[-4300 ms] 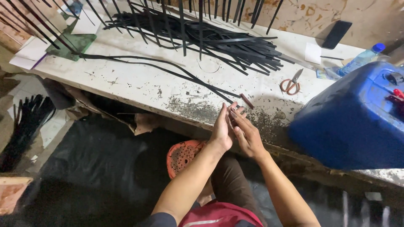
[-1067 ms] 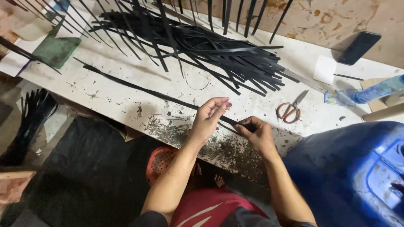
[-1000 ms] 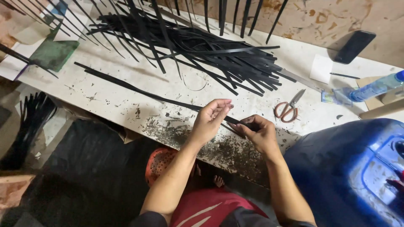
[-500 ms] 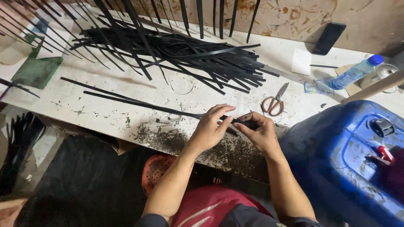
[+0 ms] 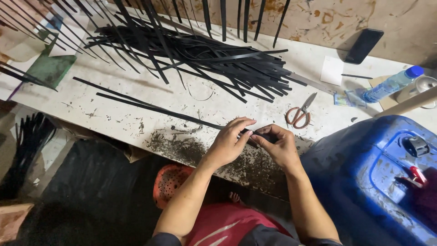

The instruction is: The person picks up a black strip, applies glue to one end using a small brush, and then places the strip onto a purple device on a blue container. The person repeats this process with another strip.

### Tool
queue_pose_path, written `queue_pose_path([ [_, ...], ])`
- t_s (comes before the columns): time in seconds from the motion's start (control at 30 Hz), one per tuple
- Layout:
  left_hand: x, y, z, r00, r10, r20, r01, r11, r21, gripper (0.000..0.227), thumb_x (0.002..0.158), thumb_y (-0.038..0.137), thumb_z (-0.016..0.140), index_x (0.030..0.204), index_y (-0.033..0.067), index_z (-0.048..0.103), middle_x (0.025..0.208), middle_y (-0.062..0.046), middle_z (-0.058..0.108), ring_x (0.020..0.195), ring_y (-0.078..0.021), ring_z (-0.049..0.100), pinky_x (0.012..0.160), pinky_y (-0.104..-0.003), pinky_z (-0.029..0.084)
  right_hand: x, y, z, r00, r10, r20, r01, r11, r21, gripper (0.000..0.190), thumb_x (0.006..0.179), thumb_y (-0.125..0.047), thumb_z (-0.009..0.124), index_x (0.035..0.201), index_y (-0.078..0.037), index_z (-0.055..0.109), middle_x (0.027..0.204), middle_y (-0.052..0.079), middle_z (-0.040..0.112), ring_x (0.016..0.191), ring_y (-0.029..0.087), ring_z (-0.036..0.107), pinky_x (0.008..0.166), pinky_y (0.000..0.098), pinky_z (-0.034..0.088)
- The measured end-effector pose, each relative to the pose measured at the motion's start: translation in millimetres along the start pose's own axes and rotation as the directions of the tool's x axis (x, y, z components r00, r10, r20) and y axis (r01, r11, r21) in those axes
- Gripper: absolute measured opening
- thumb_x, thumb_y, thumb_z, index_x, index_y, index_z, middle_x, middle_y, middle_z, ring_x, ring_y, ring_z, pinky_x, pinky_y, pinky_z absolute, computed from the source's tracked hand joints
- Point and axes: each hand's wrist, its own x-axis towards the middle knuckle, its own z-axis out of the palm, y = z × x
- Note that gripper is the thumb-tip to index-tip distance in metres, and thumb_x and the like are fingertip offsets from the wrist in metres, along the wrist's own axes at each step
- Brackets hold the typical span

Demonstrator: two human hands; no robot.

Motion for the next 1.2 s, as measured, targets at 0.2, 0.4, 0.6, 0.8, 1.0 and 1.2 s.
queue_pose_path([
  [0.2, 2, 3, 2, 1.000, -0.019, 0.006, 0.019, 1.000, -0.010, 0.031, 0.104, 0.013, 0.058, 0.131, 0.0005, 0.064, 0.124, -0.018, 0.067, 0.129, -0.0402, 0.059, 0.106, -0.049, 0.049, -1, 2, -2, 1.000, -0.009, -0.009, 0.009, 1.000, 0.023, 0.020, 0.077, -0.011, 0.092, 0.088, -0.003, 0.078, 0.067, 0.011, 0.073, 0.060, 0.011, 0.064, 0.055, 0.0220, 0.053],
  [0.4, 1, 12, -1, 0.999, -0.040, 0.032, 0.040, 0.999, -0.026, 0.032, 0.103, 0.009, 0.057, 0.132, -0.0013, 0.063, 0.123, -0.019, 0.067, 0.128, -0.0390, 0.060, 0.108, -0.049, 0.046, -5, 3, -4, 1.000, -0.004, 0.000, 0.005, 0.999, 0.046, 0.019, 0.079, -0.011, 0.092, 0.088, -0.002, 0.078, 0.067, 0.012, 0.073, 0.060, 0.011, 0.062, 0.054, 0.0226, 0.052],
  [0.6, 5, 24, -2, 0.995, -0.082, 0.063, 0.085, 0.995, -0.046, 0.032, 0.102, 0.006, 0.057, 0.133, -0.0023, 0.063, 0.123, -0.020, 0.067, 0.126, -0.0383, 0.061, 0.108, -0.049, 0.046, -6, 6, -7, 1.000, -0.006, -0.003, 0.006, 0.999, 0.039, 0.022, 0.077, -0.013, 0.093, 0.089, -0.003, 0.079, 0.068, 0.011, 0.074, 0.061, 0.009, 0.062, 0.054, 0.0219, 0.052],
  [0.8, 6, 15, 7, 0.997, -0.044, 0.070, 0.045, 0.999, -0.013, 0.032, 0.101, 0.008, 0.058, 0.131, -0.0018, 0.063, 0.122, -0.021, 0.067, 0.123, -0.0415, 0.063, 0.104, -0.051, 0.050, -8, -2, -9, 1.000, 0.012, -0.005, -0.011, 0.997, 0.073, 0.021, 0.077, -0.011, 0.093, 0.089, -0.002, 0.079, 0.066, 0.010, 0.073, 0.060, 0.010, 0.064, 0.056, 0.0223, 0.052],
  [1.0, 3, 5, 11, 0.997, -0.058, 0.060, 0.059, 0.998, -0.018, 0.031, 0.101, 0.010, 0.059, 0.130, -0.0001, 0.064, 0.120, -0.020, 0.068, 0.121, -0.0403, 0.064, 0.103, -0.049, 0.051, -7, -6, -8, 0.999, 0.030, 0.021, -0.031, 0.997, 0.064, 0.020, 0.077, -0.011, 0.092, 0.090, -0.003, 0.079, 0.065, 0.010, 0.073, 0.060, 0.010, 0.063, 0.057, 0.0222, 0.051],
  [1.2, 3, 4, 10, 0.994, -0.089, 0.071, 0.093, 0.994, -0.050, 0.031, 0.102, 0.009, 0.058, 0.131, 0.0008, 0.064, 0.121, -0.018, 0.068, 0.121, -0.0383, 0.064, 0.104, -0.048, 0.050, -6, -3, -6, 0.999, 0.040, 0.035, -0.042, 0.997, 0.063, 0.019, 0.078, -0.009, 0.091, 0.089, -0.001, 0.079, 0.066, 0.011, 0.074, 0.060, 0.012, 0.064, 0.058, 0.0244, 0.050],
])
